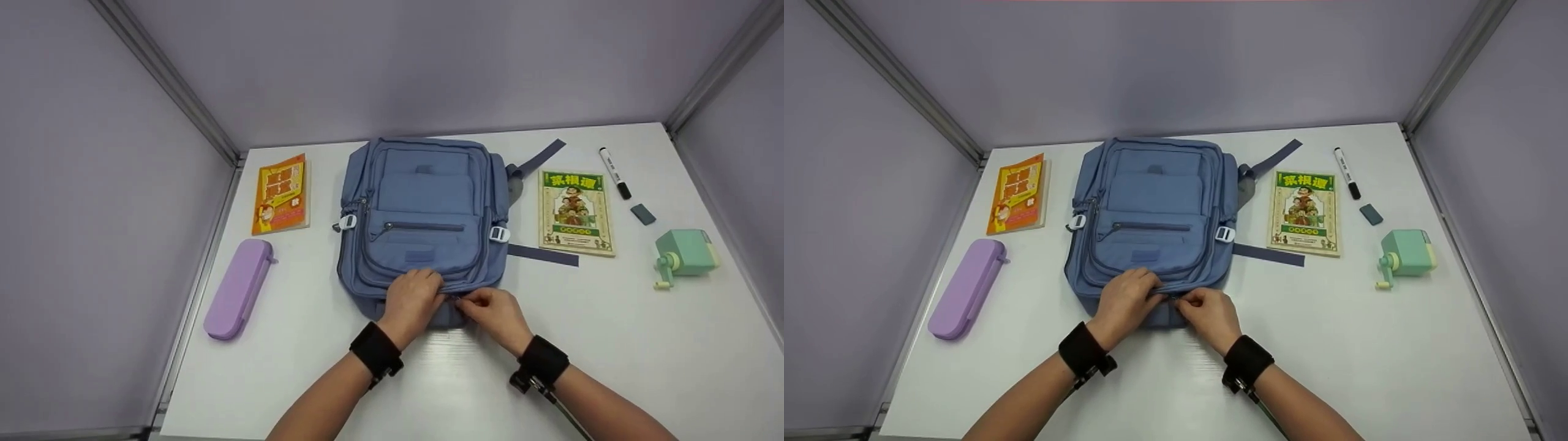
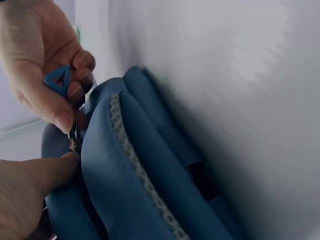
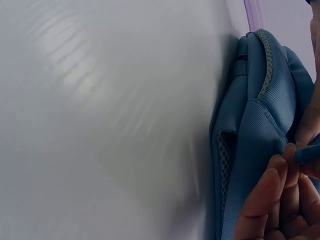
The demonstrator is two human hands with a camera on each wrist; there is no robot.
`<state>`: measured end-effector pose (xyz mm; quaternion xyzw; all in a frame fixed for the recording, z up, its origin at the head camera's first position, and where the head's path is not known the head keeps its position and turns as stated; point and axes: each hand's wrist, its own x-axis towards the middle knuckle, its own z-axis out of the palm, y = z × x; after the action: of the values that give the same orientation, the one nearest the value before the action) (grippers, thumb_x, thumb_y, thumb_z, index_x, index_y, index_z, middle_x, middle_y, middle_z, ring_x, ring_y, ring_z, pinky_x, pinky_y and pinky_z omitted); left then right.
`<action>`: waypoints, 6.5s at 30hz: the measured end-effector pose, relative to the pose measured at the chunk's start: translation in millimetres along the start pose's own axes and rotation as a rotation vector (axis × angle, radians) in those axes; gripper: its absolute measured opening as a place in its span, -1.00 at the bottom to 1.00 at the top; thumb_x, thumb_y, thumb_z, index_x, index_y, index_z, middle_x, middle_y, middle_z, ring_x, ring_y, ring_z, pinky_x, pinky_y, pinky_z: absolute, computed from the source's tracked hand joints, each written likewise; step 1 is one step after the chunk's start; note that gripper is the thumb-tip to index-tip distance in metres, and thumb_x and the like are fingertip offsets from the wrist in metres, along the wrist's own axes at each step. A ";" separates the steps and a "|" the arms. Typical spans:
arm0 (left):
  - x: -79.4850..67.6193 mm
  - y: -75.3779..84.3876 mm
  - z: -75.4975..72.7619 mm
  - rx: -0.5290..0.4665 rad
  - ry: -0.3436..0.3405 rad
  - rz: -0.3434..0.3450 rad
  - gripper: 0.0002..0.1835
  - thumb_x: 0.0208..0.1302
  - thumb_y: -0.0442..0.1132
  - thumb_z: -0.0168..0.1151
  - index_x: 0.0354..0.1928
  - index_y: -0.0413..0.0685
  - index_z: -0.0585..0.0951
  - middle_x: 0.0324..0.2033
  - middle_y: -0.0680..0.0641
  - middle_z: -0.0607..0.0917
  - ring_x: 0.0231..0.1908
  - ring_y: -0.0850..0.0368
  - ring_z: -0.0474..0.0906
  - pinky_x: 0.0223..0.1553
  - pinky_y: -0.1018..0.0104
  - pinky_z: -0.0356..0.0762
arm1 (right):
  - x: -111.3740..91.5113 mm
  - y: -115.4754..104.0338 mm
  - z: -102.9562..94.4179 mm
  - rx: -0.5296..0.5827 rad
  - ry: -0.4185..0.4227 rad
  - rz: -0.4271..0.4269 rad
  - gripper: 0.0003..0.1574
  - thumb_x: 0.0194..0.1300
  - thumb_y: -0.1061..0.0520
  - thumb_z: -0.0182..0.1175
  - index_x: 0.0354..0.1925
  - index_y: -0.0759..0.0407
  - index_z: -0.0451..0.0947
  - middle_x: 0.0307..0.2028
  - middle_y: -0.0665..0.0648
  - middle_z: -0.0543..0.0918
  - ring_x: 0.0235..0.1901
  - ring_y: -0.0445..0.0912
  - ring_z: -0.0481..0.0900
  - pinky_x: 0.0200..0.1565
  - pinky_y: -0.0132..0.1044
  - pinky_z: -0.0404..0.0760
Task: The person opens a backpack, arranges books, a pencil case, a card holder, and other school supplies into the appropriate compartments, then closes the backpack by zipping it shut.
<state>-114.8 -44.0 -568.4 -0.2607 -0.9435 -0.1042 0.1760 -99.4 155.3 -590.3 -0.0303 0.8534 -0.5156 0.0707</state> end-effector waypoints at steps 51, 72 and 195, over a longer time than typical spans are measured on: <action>43.1 56.5 -4.7 0.158 -0.218 0.098 -0.75 0.27 0.06 0.43 -0.19 0.08 0.71 -0.28 0.04 0.63 -0.27 0.10 0.58 -0.32 0.26 0.60 | 3.6 23.3 -30.6 -0.277 0.109 -0.087 -0.92 0.24 0.14 0.44 -0.29 0.11 0.74 -0.43 0.00 0.60 -0.42 -0.09 0.49 -0.30 -0.14 0.45; 49.0 59.5 8.4 0.158 -0.182 -0.014 -0.75 0.25 -0.05 0.44 -0.26 0.00 0.59 -0.42 0.00 0.69 -0.40 0.09 0.65 -0.44 0.26 0.62 | 6.8 23.3 -47.2 -0.207 0.133 -0.067 -0.94 0.30 0.11 0.43 -0.33 0.03 0.73 -0.42 -0.06 0.69 -0.49 -0.12 0.51 -0.36 -0.20 0.45; 14.4 16.4 -16.3 -0.041 -0.237 0.042 -0.45 0.33 0.04 0.40 0.27 -0.02 0.56 0.12 -0.05 0.63 0.17 0.02 0.54 0.19 0.17 0.51 | 33.5 17.2 -47.6 -0.575 -0.003 -0.630 -0.62 0.24 0.33 0.41 0.03 0.14 0.74 0.19 0.16 0.67 0.26 0.13 0.55 0.21 0.06 0.52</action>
<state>-113.1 -28.4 -546.2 -0.2946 -0.9497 -0.0879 0.0600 -139.4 200.9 -586.7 -0.3089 0.9113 -0.2528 -0.1007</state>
